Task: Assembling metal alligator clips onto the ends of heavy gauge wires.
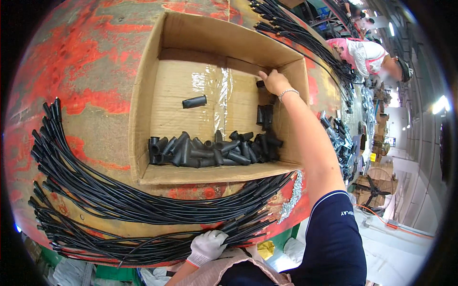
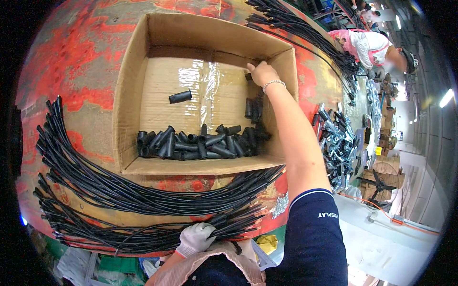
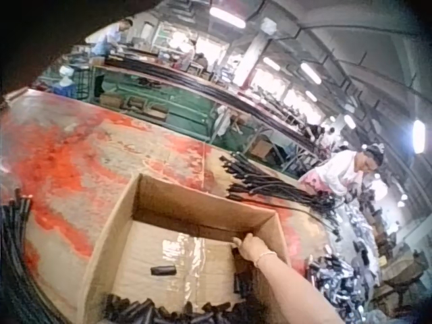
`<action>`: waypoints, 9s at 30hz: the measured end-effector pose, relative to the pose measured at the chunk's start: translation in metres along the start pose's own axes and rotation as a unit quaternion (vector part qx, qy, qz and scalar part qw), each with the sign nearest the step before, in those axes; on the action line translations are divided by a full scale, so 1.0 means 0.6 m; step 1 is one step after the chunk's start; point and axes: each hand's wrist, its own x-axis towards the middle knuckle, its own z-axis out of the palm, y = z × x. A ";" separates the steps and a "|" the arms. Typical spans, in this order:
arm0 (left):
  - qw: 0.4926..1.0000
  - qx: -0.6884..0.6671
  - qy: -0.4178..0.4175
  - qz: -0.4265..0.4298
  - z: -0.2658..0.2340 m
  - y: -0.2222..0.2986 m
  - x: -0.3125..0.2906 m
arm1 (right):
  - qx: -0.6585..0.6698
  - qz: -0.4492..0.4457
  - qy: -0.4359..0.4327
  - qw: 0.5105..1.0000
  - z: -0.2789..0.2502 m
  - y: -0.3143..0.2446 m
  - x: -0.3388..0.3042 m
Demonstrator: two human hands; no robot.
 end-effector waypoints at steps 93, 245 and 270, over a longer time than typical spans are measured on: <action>0.870 -0.385 -0.084 -0.298 -0.049 0.098 -0.041 | 0.920 0.134 0.073 0.361 0.173 0.207 -0.846; 0.881 -0.396 -0.012 -0.260 -0.037 0.031 -0.033 | 0.677 -0.013 -0.191 0.710 0.190 -0.008 -0.931; 0.988 0.040 -0.151 -0.002 -0.051 0.073 -0.020 | 0.950 0.150 0.205 0.183 0.110 0.182 -0.827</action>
